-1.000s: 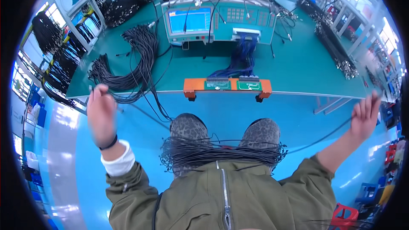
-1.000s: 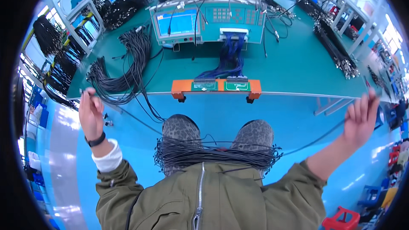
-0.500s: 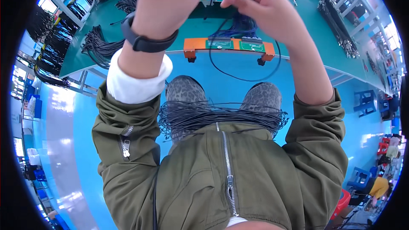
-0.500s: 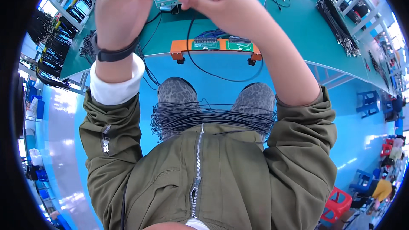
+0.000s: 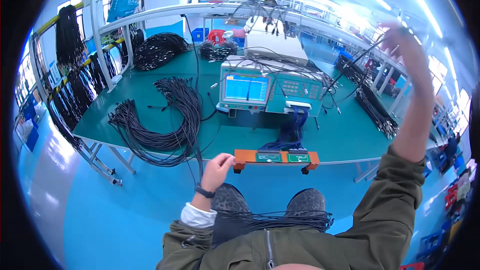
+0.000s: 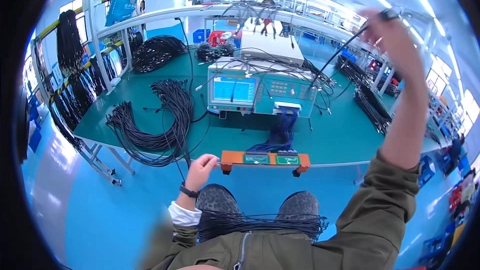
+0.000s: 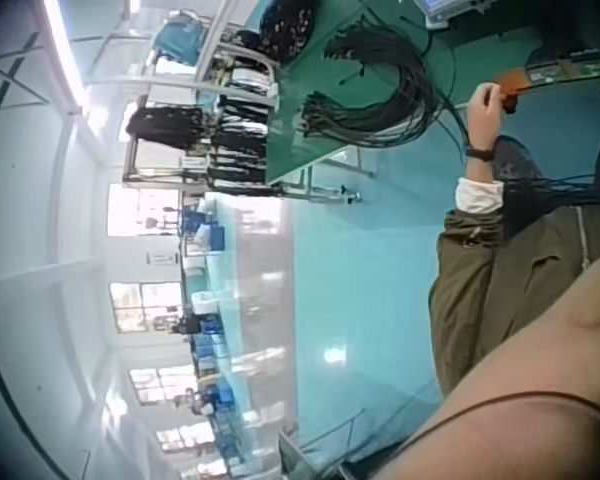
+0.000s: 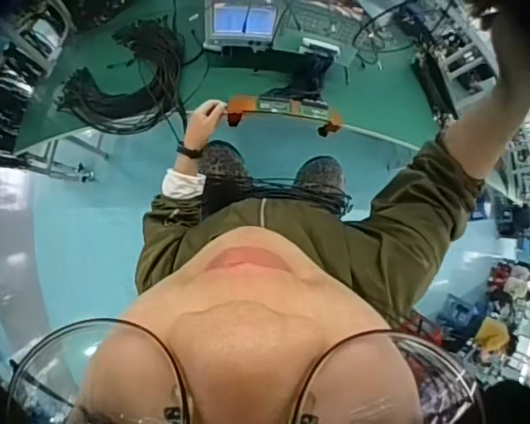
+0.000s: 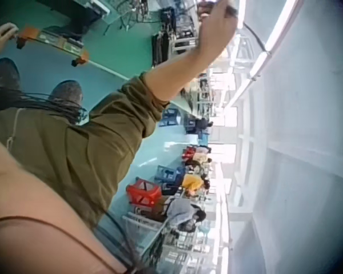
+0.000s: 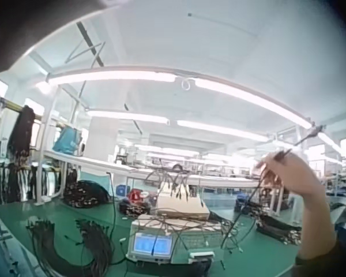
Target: Testing the functionality of black electronic cables using a specialized testing machine.
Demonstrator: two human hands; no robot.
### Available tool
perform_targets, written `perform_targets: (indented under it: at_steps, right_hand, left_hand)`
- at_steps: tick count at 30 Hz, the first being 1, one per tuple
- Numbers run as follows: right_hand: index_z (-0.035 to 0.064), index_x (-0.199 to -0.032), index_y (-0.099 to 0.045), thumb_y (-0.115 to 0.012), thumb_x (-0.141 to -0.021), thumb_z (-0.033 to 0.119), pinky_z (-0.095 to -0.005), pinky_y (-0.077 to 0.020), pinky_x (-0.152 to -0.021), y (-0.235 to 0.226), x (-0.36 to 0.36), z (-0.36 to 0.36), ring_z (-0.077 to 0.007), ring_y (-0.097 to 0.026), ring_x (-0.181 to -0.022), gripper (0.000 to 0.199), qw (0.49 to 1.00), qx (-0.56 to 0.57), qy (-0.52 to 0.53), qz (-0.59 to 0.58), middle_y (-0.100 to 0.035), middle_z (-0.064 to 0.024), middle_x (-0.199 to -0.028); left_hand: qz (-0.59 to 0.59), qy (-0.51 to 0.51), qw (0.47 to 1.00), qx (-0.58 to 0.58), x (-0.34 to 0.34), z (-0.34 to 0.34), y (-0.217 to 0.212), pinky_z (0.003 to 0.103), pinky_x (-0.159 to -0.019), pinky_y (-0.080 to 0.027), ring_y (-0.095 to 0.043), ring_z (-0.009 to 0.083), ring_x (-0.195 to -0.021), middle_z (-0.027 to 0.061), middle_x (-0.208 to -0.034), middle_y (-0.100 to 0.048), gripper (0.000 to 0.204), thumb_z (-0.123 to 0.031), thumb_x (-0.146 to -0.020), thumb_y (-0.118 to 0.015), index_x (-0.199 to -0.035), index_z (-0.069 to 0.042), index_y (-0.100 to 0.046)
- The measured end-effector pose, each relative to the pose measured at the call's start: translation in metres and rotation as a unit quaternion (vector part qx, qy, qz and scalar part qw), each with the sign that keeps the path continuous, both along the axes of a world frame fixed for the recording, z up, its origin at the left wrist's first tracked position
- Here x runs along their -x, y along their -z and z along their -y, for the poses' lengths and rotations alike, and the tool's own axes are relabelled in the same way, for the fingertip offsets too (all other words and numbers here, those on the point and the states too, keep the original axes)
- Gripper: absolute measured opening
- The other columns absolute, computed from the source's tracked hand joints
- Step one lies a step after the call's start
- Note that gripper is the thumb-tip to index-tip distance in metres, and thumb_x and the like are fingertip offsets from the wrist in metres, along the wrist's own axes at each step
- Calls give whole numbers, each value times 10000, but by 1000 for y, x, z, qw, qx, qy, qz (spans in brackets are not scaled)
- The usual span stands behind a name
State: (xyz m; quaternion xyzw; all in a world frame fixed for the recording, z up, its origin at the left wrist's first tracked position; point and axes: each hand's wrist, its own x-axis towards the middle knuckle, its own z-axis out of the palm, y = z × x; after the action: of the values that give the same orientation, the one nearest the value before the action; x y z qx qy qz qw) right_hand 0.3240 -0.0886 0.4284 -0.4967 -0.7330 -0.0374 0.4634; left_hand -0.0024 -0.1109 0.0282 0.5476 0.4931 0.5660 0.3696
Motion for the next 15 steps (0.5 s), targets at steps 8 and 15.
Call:
perform_targets:
  at_steps: [8,15]
  right_hand:
    - [0,-1134,-575,-517,-928,266,-201,-430,-585,-113,78,-60,-102,-518,-632,341,817,-59,-463,-339,-554,-32,-731]
    - [56,-1088,-611,-650,-830,251,-271,-453,-720,-34,218,-150,-124,-545,-791,326,939,-20,-294,175,-610,-40,-944]
  left_hand:
    - [-112,-32,989,-96,-1,-51,14,299,-619,-459,-560,217,-687,97,-828,-632,163,-156,-845,-552,-873,-11,-619]
    - [-276,-170,923,-209,2,-108,50,330,-663,-471,-558,271,-727,103,-836,-608,130,-141,-799,-580,-823,-15,-607]
